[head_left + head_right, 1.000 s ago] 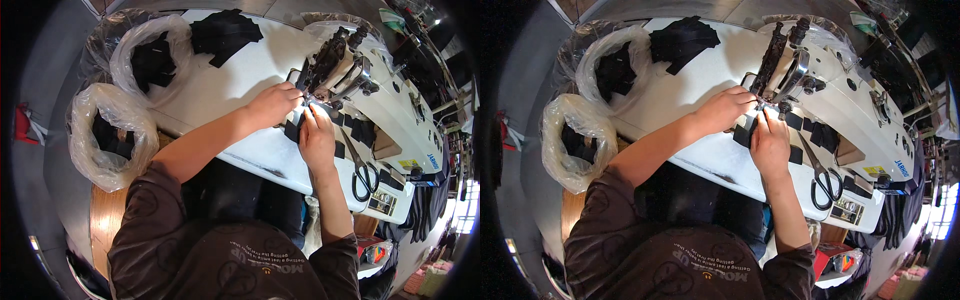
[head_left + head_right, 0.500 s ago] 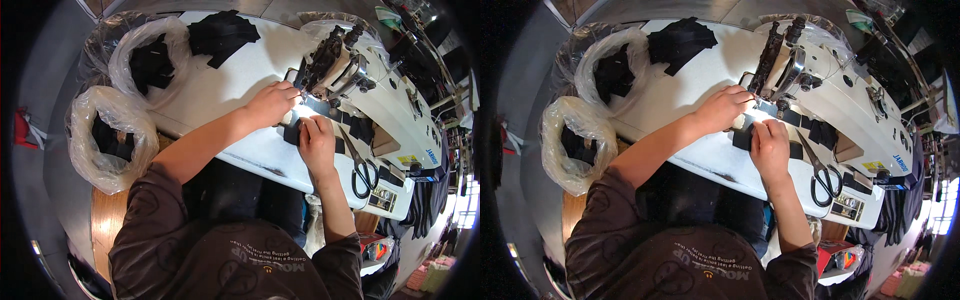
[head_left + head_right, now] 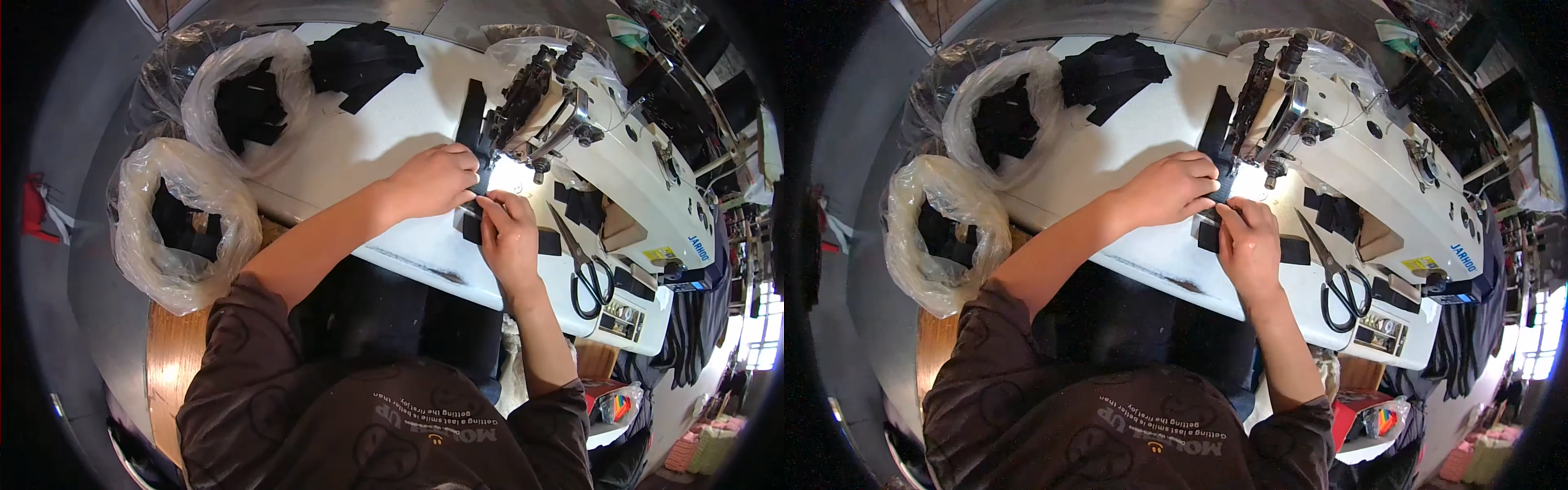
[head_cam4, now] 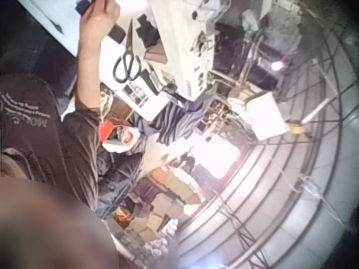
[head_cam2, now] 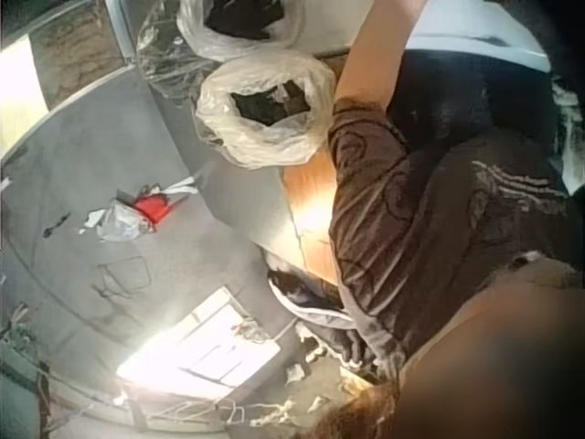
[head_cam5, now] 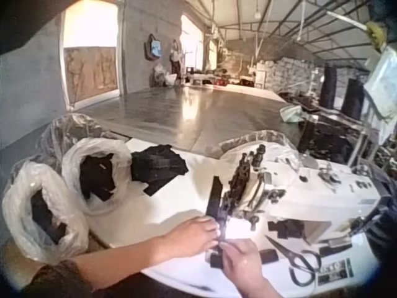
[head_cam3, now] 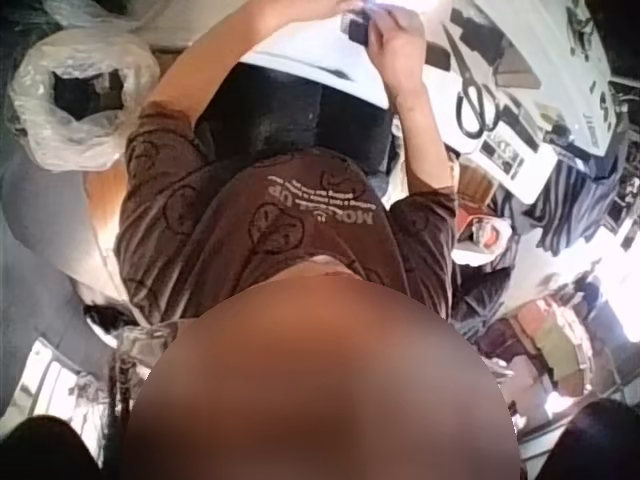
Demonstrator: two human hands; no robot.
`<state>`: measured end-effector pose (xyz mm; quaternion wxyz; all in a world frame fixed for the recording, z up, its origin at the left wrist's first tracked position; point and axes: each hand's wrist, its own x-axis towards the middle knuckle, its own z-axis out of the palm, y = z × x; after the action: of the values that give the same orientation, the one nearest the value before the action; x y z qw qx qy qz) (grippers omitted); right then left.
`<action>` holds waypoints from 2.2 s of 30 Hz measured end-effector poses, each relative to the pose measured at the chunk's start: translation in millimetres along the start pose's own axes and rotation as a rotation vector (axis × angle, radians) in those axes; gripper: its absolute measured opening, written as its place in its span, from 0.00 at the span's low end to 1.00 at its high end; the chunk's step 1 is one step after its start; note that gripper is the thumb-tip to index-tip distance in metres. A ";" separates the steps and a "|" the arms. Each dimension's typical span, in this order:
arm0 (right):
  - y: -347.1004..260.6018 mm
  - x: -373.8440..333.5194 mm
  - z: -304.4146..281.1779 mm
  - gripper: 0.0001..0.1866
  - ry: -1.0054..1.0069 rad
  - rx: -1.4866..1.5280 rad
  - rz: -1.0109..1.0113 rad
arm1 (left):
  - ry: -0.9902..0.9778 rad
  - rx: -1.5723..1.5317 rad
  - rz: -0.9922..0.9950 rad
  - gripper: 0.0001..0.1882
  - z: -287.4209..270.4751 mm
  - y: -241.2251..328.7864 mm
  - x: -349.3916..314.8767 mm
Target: Sewing small black fabric pieces using an industrial sewing machine.
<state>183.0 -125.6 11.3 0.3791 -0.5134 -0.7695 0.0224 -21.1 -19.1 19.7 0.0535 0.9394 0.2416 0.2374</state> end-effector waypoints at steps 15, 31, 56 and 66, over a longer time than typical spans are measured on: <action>11.0 -41.9 -113.1 0.18 -0.093 -0.352 0.247 | 0.182 -0.067 0.012 0.13 17.8 -37.4 13.7; -15.0 -69.7 -187.7 0.28 -0.433 0.523 0.879 | -0.118 0.186 -0.141 0.18 -11.3 -38.8 -0.9; -36.3 -9.0 -110.2 0.21 -0.465 0.372 0.766 | 0.635 0.600 -0.159 0.20 -90.1 -111.2 7.3; 56.2 -109.3 -179.6 0.26 -0.326 -0.642 0.441 | 0.139 0.663 -0.589 0.28 -27.3 -212.1 1.5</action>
<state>355.6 -251.0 54.1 0.0593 -0.7475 -0.6592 -0.0569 -123.7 167.3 -1.2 -0.2015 0.7788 0.5647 0.1845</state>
